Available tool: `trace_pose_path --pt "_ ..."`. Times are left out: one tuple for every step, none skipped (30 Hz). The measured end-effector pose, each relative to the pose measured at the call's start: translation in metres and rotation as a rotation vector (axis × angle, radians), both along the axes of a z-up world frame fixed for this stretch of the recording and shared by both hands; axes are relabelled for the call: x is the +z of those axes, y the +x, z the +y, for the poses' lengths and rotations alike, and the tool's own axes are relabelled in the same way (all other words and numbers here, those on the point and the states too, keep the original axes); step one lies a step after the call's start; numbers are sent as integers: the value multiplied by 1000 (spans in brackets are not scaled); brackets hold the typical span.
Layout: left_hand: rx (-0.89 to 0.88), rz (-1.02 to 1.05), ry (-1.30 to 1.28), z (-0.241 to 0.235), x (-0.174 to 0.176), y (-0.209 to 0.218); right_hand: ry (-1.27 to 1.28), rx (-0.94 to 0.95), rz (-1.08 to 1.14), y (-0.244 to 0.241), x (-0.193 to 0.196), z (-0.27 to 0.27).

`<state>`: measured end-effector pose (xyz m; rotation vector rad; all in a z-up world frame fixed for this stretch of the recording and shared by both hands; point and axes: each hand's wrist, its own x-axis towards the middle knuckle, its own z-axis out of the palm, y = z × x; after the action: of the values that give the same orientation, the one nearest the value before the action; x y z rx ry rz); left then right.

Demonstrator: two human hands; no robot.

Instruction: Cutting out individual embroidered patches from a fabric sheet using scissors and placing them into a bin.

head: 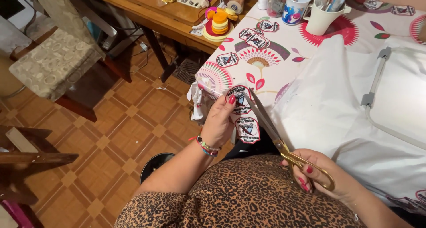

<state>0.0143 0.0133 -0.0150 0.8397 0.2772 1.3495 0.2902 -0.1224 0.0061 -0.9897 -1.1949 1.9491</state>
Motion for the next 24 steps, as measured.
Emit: trace_pose_path --pt "-1 -27 -8 0 -2 1 0 -6 30 0 -2 0" --pt "-2 -53 -17 1 -3 1 0 -11 60 0 -3 0" --pt "-2 -53 -18 -1 -1 2 -2 -12 60 -1 -4 2" --pt "-27 -71 -25 -2 1 4 8 -1 60 -1 -4 4" --pt "-51 -91 -34 -4 2 5 17 8 59 -2 -4 5" --pt "-52 -92 -36 -4 0 5 15 8 58 -2 -7 5" --pt "-83 -86 -40 -5 -2 5 10 1 100 -2 -10 5" --pt "-115 -81 -45 -5 -3 6 5 -5 142 -2 -12 5" --pt "-115 -81 -44 -6 -3 6 6 -6 141 -1 -14 5" --pt "-127 -73 -38 -6 -3 7 -5 0 145 -1 -15 5" --pt "-137 -64 -34 -8 -4 7 -16 5 149 0 -16 5" --pt "-138 -65 -35 -8 -3 6 -17 5 148 2 -20 5" --pt "-133 -28 -28 -7 -3 5 -28 -17 148 3 -23 5" --pt "-129 10 -20 -7 -2 3 -39 -39 147 4 -27 5" --pt "-129 9 -20 -8 0 3 -39 -39 146 4 -27 5" --pt "-103 57 3 -9 2 3 -40 -65 128 5 -28 4" --pt "-76 104 24 -10 3 3 -42 -91 110 5 -28 3" --pt "-76 104 23 -8 1 2 -43 -91 110 8 -28 2" --pt "-29 155 48 -5 -1 2 -8 -149 -13 11 -29 0" --pt "18 206 73 -2 -4 1 26 -205 -137 14 -29 -1" --pt "21 204 69 -1 -4 -1 23 -202 -139 -2 -2 -4" --pt "65 245 21 0 -3 -3 41 -313 -568 -17 24 -6" --pt "106 289 -28 0 -3 -5 58 -420 -994 -32 49 -10" --pt "105 291 -33 -2 1 -6 53 -418 -993 -28 38 -11"
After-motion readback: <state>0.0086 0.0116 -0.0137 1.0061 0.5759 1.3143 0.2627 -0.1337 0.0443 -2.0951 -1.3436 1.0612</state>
